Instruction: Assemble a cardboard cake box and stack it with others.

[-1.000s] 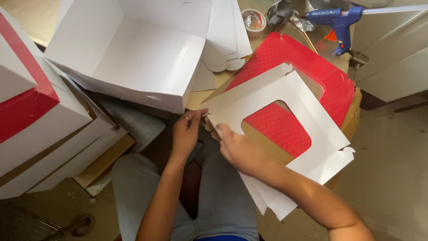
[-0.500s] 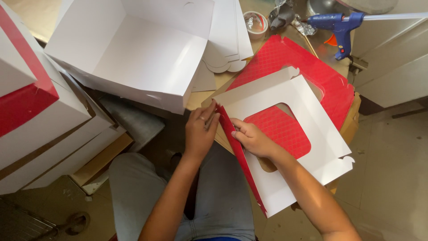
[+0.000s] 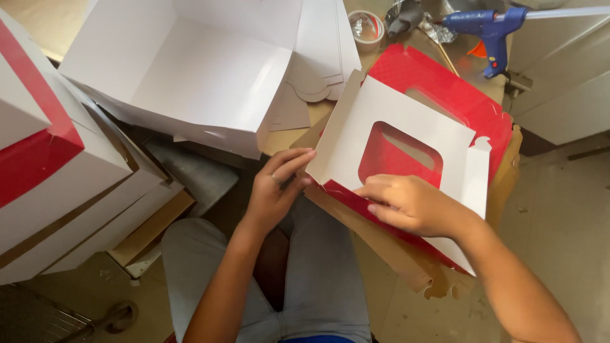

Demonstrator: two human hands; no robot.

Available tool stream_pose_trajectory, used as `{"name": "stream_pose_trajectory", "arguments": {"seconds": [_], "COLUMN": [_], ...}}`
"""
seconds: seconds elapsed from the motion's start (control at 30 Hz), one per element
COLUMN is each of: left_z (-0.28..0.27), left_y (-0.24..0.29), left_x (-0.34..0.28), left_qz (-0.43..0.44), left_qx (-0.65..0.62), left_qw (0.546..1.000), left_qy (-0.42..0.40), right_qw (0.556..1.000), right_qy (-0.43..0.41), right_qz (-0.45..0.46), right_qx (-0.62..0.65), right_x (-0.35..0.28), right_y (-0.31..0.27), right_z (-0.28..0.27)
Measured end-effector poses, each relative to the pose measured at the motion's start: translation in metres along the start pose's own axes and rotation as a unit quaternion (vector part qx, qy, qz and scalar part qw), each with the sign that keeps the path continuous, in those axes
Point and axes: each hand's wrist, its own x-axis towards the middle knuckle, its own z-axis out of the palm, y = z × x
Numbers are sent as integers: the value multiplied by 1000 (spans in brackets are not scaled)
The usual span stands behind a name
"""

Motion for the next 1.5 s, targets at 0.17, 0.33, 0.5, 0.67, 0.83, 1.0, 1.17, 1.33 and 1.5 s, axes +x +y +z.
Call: {"name": "stream_pose_trajectory", "arguments": {"seconds": [0.17,0.33,0.5,0.67,0.83,1.0,1.17,1.33,1.5], "left_z": [-4,-1,10,23,30,26,19,15,8], "left_y": [19,40,42,52,47,55,55,51,48], "left_x": [5,7,2,2,-5,-3,-4,1,-2], "left_qz": [82,108,76,110,83,82,83,85,69], "left_qx": [10,16,22,93,148,151,104,68,60], "left_qw": [996,985,981,963,956,962,979,988,990], "left_qy": [-30,-136,-177,-228,-241,-211,-155,-112,-110], "right_qw": [999,997,936,928,924,931,818,744,729], "right_qy": [4,64,317,331,342,325,557,659,662], "right_qz": [-35,14,124,80,9,9,41,113,-85], "right_qx": [6,-43,-90,-153,-174,-167,-138,-11,154], "right_x": [-25,-59,-68,-57,-54,-59,-130,-153,-109], "right_y": [-2,7,-3,-1,1,6,36,126,77], "right_z": [2,6,11,20,23,22,7,39,10]}}
